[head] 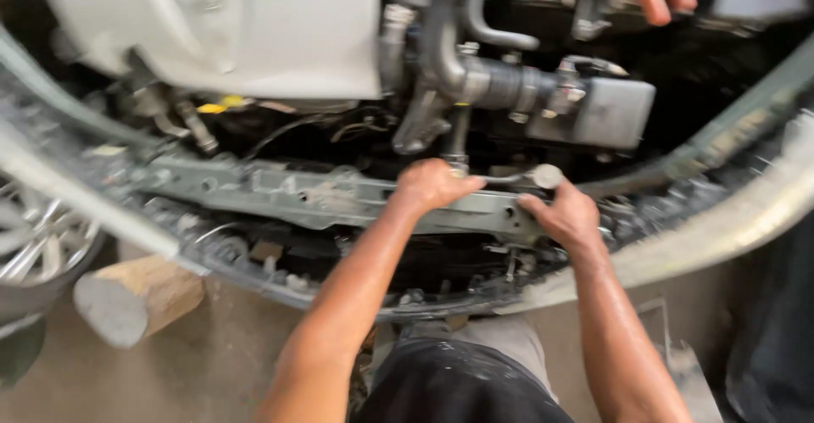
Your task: The person positions and aligns a long metal reinforcement bar across the front of a car's engine bay. They repeatedly adjust the bar's placement to fit it into the vehicle's frame, using their hands to hold and maneuver the part into position.
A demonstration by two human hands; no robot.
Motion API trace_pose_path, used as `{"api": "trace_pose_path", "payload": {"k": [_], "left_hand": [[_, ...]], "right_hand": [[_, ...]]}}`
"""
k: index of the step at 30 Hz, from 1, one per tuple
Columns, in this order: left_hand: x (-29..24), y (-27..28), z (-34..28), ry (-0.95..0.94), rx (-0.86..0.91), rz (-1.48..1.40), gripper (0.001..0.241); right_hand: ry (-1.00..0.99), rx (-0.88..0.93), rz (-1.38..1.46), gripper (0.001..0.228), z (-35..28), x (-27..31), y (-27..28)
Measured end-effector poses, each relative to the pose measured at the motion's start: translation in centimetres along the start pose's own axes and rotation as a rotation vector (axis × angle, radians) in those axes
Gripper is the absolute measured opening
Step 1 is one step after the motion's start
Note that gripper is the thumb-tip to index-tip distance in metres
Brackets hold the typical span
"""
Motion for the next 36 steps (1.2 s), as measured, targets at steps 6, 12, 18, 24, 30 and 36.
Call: {"api": "trace_pose_path", "payload": {"k": [6,12,18,24,30,36], "left_hand": [[0.4,-0.7,0.4,-0.020,0.001,0.019,0.107],[-0.5,-1.2,0.2,-0.083,-0.018,0.010,0.115],[-0.7,-1.8,0.8,-0.142,-0.081,-0.100,0.129],[-1.6,-0.7,1.4,-0.215,-0.072,-0.015,0.128],[-3.3,-0.6,0.9,-0.260,0.032,0.021,0.117],[-2.3,-0.7,2.6,-0.203,-0.060,0.030,0.126]], "right_hand": [[-0.023,0.029,-0.142,0.073,1.0,-2.2,-2.5],[-0.140,-0.047,-0.104,0.068,0.2,-3.6,-1.6],[-0.157,-0.101,-0.122,0.068,-1.7,-3.5,-0.7],[-0.183,-0.176,-0.077,0.068,0.5,-2.8,-0.4],[-0.356,-0.077,-0.188,0.075,-0.3,-3.4,0.7],[-0.261,-0.209,0.082,0.071,0.2,-1.7,2.3]]}}
Point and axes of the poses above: each hand's wrist, its own z-axis towards the middle knuckle, its own y-axis out of the back of the hand, x = y × z, the point moved 10 cm from there along z, towards the middle knuckle, and after that the axes turned 3 degrees about z, right-handed, at the moved point
